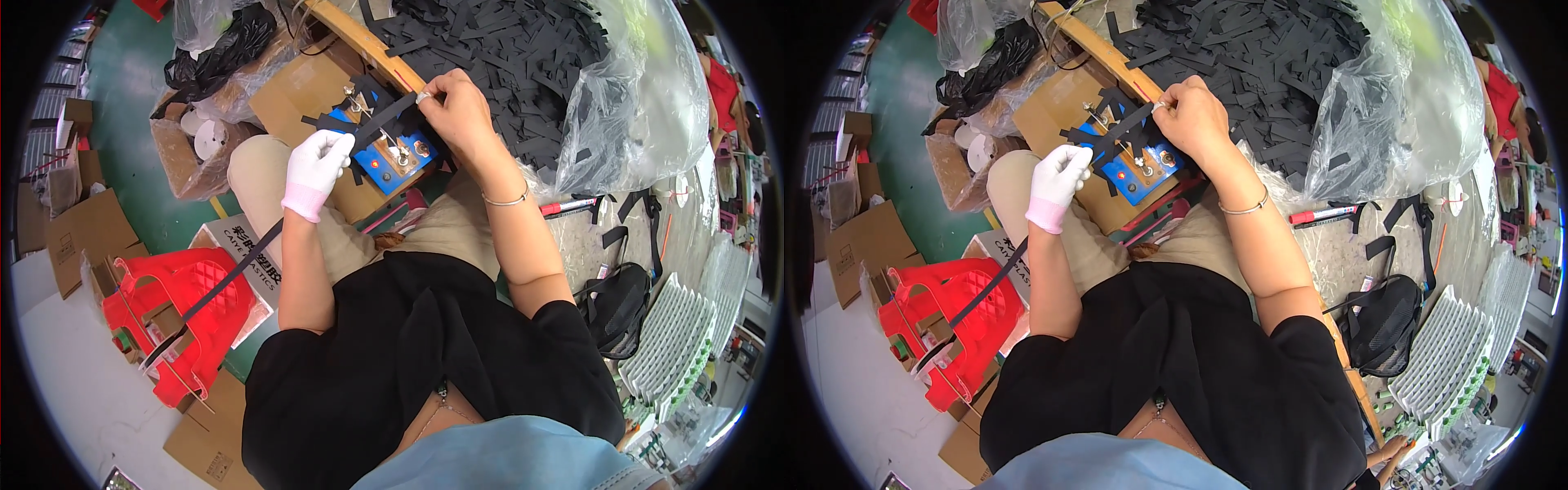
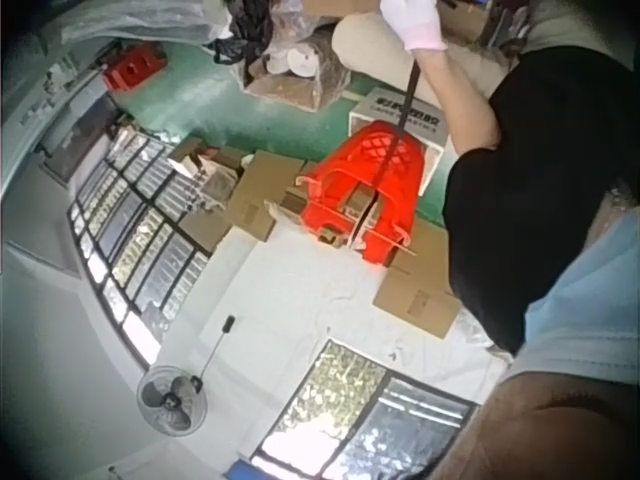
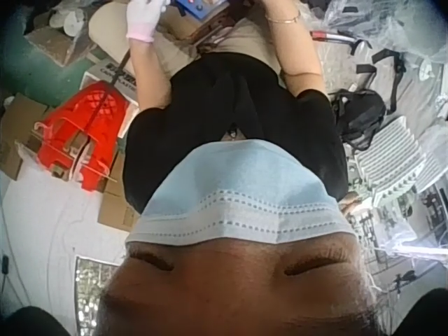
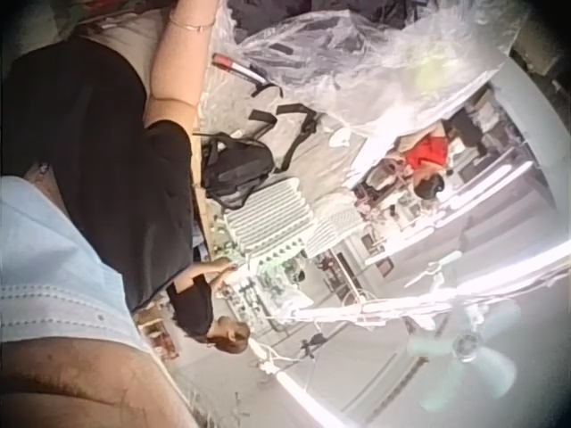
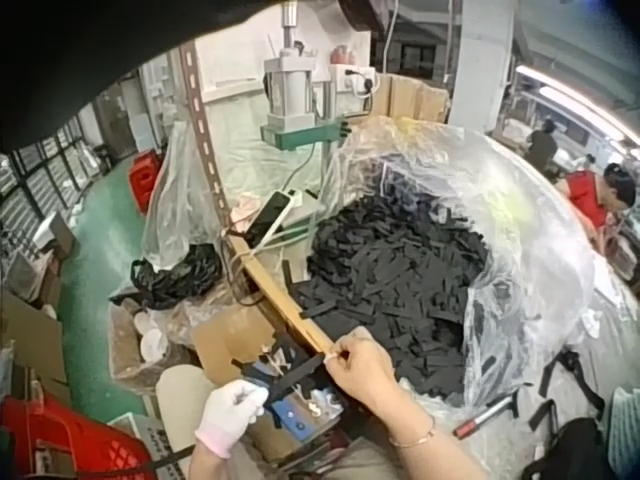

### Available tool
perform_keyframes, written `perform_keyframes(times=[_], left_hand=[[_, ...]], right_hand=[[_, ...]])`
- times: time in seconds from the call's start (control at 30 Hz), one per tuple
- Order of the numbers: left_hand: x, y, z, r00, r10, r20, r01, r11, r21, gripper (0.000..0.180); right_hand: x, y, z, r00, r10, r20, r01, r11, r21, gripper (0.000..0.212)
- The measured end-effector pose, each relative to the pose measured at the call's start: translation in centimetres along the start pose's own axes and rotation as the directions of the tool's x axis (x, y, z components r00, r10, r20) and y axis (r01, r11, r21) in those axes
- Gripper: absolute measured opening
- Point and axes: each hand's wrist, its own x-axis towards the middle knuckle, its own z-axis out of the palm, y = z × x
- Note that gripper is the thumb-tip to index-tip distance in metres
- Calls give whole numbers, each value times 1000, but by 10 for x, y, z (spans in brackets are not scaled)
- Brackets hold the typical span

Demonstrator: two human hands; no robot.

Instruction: The person picks up a black strip from a pile, places it onto a blue fixture, and presses a small white component onto it. They then remove the assembled piece and place it onto a red frame.

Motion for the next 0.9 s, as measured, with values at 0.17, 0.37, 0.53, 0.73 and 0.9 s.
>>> perform_keyframes(times=[0.17, 0.37, 0.53, 0.73, 0.9], left_hand=[[7, -7, 7, 1000, 18, -9, -18, 998, 53, 17], [-4, -1, -4, 999, 28, -39, -30, 998, -58, 16], [-11, 27, 6, 996, 84, -27, -87, 985, -148, 18], [-1, 32, 20, 992, 128, -10, -129, 986, -103, 17], [2, 31, 22, 993, 122, 7, -120, 984, -132, 16]], right_hand=[[0, -3, 1, 1000, -9, -3, 9, 1000, -26, 16], [-5, -10, -4, 1000, -5, 11, 5, 999, -31, 16], [-7, -13, -10, 996, -81, 26, 67, 936, 346, 21], [-9, -11, -7, 967, -39, 253, -124, 794, 595, 20], [-7, -8, -2, 990, -44, 136, -24, 888, 459, 21]])
